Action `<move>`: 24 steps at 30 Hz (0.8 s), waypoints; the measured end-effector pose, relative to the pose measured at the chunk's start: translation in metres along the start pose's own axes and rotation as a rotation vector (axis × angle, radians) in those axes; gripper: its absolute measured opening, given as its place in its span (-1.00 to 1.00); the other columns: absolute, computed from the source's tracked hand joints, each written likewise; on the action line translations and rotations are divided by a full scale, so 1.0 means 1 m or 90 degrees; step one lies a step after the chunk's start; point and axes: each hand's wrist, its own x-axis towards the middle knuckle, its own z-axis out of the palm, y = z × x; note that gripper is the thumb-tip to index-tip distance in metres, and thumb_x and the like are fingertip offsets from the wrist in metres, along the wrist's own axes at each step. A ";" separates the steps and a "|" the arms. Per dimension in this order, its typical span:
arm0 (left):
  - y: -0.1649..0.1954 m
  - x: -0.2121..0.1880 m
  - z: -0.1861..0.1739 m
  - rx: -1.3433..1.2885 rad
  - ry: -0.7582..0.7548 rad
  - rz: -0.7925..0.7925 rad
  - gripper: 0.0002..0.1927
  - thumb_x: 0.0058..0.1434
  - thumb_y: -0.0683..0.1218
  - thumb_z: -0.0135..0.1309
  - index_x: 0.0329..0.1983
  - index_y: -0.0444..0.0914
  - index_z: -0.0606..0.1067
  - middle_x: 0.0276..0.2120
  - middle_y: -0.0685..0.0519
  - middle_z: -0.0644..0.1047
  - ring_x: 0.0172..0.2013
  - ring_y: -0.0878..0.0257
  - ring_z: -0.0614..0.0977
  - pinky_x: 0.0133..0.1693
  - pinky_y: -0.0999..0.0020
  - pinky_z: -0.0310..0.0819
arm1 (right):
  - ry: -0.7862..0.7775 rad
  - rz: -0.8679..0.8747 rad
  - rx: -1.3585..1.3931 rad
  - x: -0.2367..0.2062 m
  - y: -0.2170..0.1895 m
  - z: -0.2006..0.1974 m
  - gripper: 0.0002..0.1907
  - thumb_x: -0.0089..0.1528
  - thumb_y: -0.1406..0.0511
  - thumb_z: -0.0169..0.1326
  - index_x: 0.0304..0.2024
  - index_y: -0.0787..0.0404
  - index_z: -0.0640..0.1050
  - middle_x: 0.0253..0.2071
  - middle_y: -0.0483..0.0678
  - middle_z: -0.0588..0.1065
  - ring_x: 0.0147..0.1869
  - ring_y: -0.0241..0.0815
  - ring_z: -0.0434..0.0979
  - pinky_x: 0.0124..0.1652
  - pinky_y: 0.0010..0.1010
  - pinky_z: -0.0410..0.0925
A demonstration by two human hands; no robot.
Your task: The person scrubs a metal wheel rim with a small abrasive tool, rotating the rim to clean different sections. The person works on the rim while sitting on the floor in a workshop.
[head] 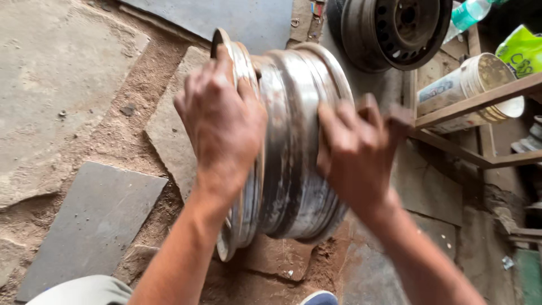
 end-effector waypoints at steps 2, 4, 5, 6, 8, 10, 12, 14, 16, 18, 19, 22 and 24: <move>0.001 -0.013 -0.006 -0.006 -0.008 -0.015 -0.44 0.23 -0.17 0.19 0.29 -0.43 0.42 0.06 -0.17 0.60 0.00 0.04 0.58 0.01 0.17 0.34 | -0.021 -0.069 0.014 0.041 0.032 0.030 -0.81 0.30 0.26 0.19 -0.16 0.28 0.67 -0.11 0.17 0.61 -0.05 0.03 0.58 0.34 0.15 0.23; 0.000 -0.018 -0.008 0.008 -0.018 -0.016 -0.44 0.25 -0.15 0.19 0.30 -0.42 0.41 0.06 -0.15 0.60 0.04 0.05 0.58 0.07 0.14 0.31 | -0.184 -0.024 -0.012 0.088 0.061 0.062 -0.89 0.23 0.37 0.14 -0.27 0.16 0.68 -0.15 0.08 0.62 0.07 0.06 0.56 0.38 0.22 0.15; -0.001 -0.018 -0.007 0.016 -0.021 -0.015 -0.44 0.26 -0.14 0.20 0.30 -0.41 0.41 0.06 -0.13 0.60 0.05 0.05 0.58 0.10 0.13 0.30 | -0.321 0.048 -0.038 0.104 0.069 0.072 -0.84 0.12 0.41 0.13 -0.36 0.10 0.71 -0.21 0.06 0.63 0.08 0.07 0.54 0.38 0.29 0.06; -0.003 -0.016 -0.005 0.018 -0.007 -0.009 -0.45 0.24 -0.14 0.20 0.29 -0.42 0.41 0.06 -0.14 0.60 0.05 0.04 0.57 0.09 0.12 0.29 | -0.284 0.041 -0.001 0.109 0.074 0.075 -0.82 0.13 0.42 0.12 -0.31 0.12 0.70 -0.20 0.09 0.63 0.07 0.12 0.54 0.27 0.25 0.17; -0.005 -0.010 0.000 0.014 0.006 -0.001 -0.45 0.21 -0.16 0.21 0.27 -0.43 0.42 0.06 -0.14 0.60 0.05 0.01 0.57 0.08 0.11 0.27 | -0.224 0.033 0.070 0.093 0.066 0.068 -0.76 0.13 0.44 0.09 -0.21 0.15 0.70 -0.18 0.14 0.62 0.04 0.21 0.55 0.05 0.17 0.39; -0.007 -0.005 0.005 -0.003 0.011 0.003 -0.45 0.21 -0.15 0.22 0.25 -0.44 0.43 0.05 -0.15 0.60 0.05 0.01 0.57 0.06 0.13 0.28 | 0.000 -0.115 0.018 0.043 0.044 0.040 -0.84 0.22 0.45 0.10 -0.49 0.23 0.56 -0.04 0.18 0.63 -0.06 0.05 0.64 0.30 0.20 0.27; -0.007 -0.006 0.007 -0.021 0.007 0.008 -0.46 0.24 -0.16 0.21 0.27 -0.44 0.42 0.06 -0.15 0.60 0.05 0.02 0.57 0.08 0.15 0.29 | 0.067 -0.052 0.045 -0.008 0.018 0.012 -0.77 0.28 0.47 0.09 -0.03 0.43 0.63 -0.01 0.38 0.56 -0.08 0.06 0.64 0.27 0.19 0.30; -0.007 -0.012 0.005 -0.027 0.010 0.015 -0.47 0.30 -0.18 0.17 0.31 -0.45 0.41 0.07 -0.16 0.60 0.07 0.05 0.58 0.15 0.17 0.30 | 0.037 -0.011 0.077 -0.023 0.011 0.001 -0.71 0.23 0.43 0.09 0.00 0.37 0.62 -0.11 0.23 0.58 -0.07 0.11 0.63 0.28 0.12 0.33; -0.005 -0.021 -0.001 -0.045 -0.014 -0.008 -0.45 0.25 -0.18 0.17 0.30 -0.44 0.41 0.03 -0.13 0.61 0.04 0.04 0.58 0.09 0.17 0.30 | 0.018 -0.038 0.079 -0.001 0.018 0.009 -0.81 0.27 0.41 0.08 -0.09 0.29 0.63 -0.20 0.13 0.60 -0.12 0.04 0.63 0.29 0.14 0.33; -0.004 -0.028 -0.007 -0.042 -0.025 -0.004 -0.46 0.25 -0.18 0.17 0.29 -0.44 0.42 0.01 -0.12 0.63 0.04 0.03 0.57 0.09 0.16 0.28 | -0.071 -0.029 0.094 0.055 0.041 0.033 -0.84 0.31 0.42 0.03 -0.23 0.21 0.65 -0.28 0.09 0.60 -0.23 -0.03 0.60 -0.01 0.05 0.39; -0.003 -0.030 -0.009 -0.030 -0.016 0.010 -0.48 0.28 -0.18 0.17 0.29 -0.44 0.43 0.01 -0.12 0.63 0.04 0.04 0.58 0.11 0.14 0.27 | -0.156 0.023 0.121 0.082 0.049 0.047 -0.79 0.29 0.43 -0.01 -0.26 0.18 0.66 -0.33 0.07 0.59 -0.28 -0.01 0.56 -0.32 -0.09 0.46; -0.002 -0.029 -0.012 0.018 0.010 0.051 -0.50 0.27 -0.18 0.19 0.26 -0.44 0.44 0.01 -0.13 0.63 0.09 0.01 0.56 0.15 0.10 0.24 | -0.315 0.106 0.141 0.114 0.066 0.066 -0.80 0.22 0.41 0.00 -0.44 0.22 0.63 -0.43 0.10 0.54 -0.39 -0.02 0.47 -0.20 -0.07 0.39; -0.002 -0.026 -0.011 0.022 0.020 0.066 -0.48 0.24 -0.18 0.20 0.26 -0.45 0.44 0.02 -0.17 0.62 0.11 -0.02 0.55 0.16 0.09 0.24 | -0.273 0.058 0.134 0.090 0.060 0.056 -0.71 0.36 0.40 -0.03 -0.45 0.33 0.58 -0.46 0.14 0.50 -0.40 0.01 0.43 -0.26 -0.08 0.38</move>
